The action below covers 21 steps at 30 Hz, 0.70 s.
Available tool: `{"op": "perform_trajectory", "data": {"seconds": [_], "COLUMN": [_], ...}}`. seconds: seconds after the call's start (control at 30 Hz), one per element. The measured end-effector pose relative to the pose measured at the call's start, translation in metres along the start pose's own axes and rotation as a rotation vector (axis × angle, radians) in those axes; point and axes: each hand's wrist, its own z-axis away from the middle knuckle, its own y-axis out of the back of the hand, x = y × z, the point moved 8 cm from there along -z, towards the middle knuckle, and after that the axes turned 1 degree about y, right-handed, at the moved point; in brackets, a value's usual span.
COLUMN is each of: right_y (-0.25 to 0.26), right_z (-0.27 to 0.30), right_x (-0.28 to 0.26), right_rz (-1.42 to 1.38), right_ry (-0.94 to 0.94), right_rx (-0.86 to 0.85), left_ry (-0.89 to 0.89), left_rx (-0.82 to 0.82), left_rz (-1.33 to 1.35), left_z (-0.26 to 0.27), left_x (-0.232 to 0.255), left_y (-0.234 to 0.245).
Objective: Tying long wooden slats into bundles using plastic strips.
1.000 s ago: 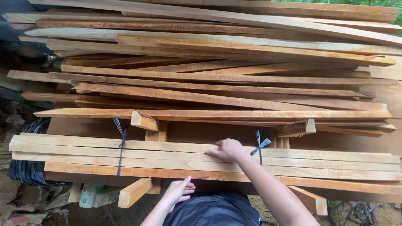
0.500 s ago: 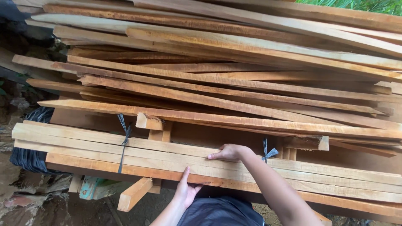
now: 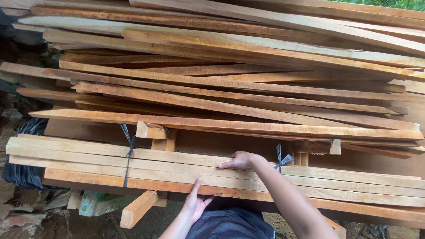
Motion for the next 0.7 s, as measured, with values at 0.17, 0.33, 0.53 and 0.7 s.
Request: {"op": "perform_trajectory", "data": {"seconds": [0.17,0.33,0.53,0.7], "right_y": [-0.008,-0.011,0.003,0.009], "right_z": [-0.02,-0.006,0.01,0.062], "right_x": [0.006,0.003,-0.005,-0.025], "right_rz": [-0.008,-0.059,0.045,0.426], "right_ry": [0.025,-0.008,0.038,0.233], "right_rx": [-0.021,-0.042,0.039,0.584], "left_ry": [0.019,0.051,0.017,-0.013], "left_rx": [-0.005,0.053,0.001,-0.119], "left_rz": [-0.075,-0.056,0.168,0.222], "left_z": [-0.007,0.01,-0.02,-0.059], "left_x": [0.001,0.001,-0.007,-0.012], "left_y": [0.008,0.007,0.026,0.04]}}
